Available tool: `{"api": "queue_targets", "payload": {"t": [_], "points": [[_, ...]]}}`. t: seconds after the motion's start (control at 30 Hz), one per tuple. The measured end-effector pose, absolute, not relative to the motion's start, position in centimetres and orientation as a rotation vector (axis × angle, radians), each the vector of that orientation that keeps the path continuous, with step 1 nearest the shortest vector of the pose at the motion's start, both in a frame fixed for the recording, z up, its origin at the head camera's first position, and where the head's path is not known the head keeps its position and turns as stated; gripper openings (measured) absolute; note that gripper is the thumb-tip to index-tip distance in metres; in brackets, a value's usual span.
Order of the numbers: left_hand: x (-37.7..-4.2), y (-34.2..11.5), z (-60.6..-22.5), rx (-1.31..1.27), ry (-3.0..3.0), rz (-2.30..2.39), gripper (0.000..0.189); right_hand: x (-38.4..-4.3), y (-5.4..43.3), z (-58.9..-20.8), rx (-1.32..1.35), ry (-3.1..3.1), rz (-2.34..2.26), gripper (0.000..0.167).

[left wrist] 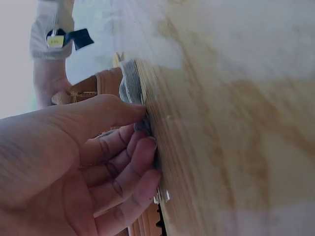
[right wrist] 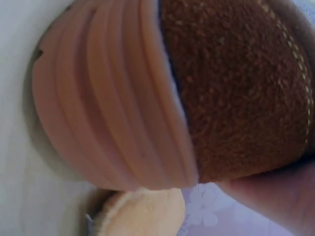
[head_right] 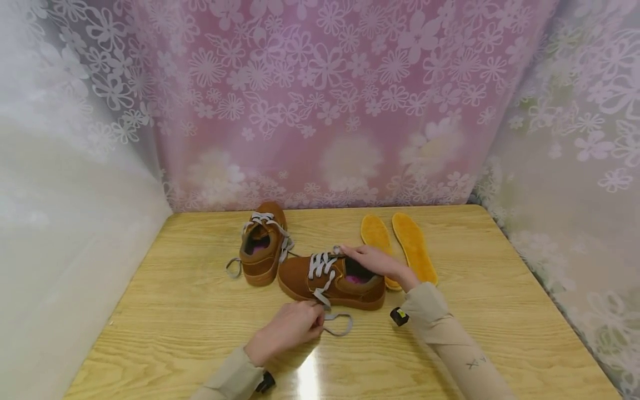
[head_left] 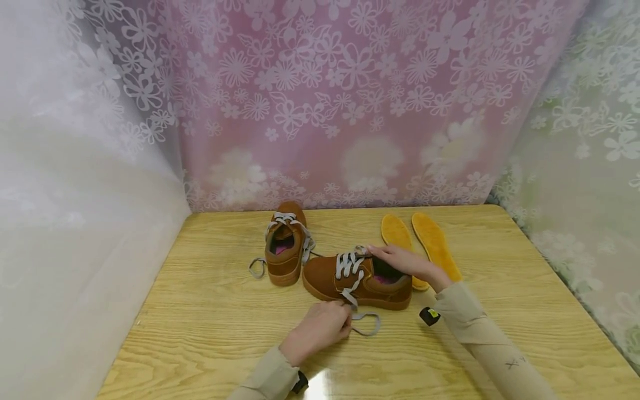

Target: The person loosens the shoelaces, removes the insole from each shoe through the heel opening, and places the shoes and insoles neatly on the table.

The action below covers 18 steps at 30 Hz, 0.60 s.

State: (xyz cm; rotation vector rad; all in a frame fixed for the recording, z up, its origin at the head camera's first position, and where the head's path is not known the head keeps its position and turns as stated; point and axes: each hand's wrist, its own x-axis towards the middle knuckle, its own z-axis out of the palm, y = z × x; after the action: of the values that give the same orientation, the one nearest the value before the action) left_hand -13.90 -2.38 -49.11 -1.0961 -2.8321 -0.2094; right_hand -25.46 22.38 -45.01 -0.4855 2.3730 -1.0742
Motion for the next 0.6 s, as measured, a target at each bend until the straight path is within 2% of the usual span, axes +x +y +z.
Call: {"api": "queue_targets", "payload": {"t": [0.33, 0.6], "points": [[-12.7, -2.9, -48.9, -0.936, -2.758, -0.236, 0.023, -22.0, 21.8, -45.4, -0.267, 2.463, -1.191, 0.074], [-13.0, -2.7, -49.5, -0.778, -2.726, -0.316, 0.026, -18.3, 21.1, -45.9, -0.089, 2.345, -1.498, 0.065]]}}
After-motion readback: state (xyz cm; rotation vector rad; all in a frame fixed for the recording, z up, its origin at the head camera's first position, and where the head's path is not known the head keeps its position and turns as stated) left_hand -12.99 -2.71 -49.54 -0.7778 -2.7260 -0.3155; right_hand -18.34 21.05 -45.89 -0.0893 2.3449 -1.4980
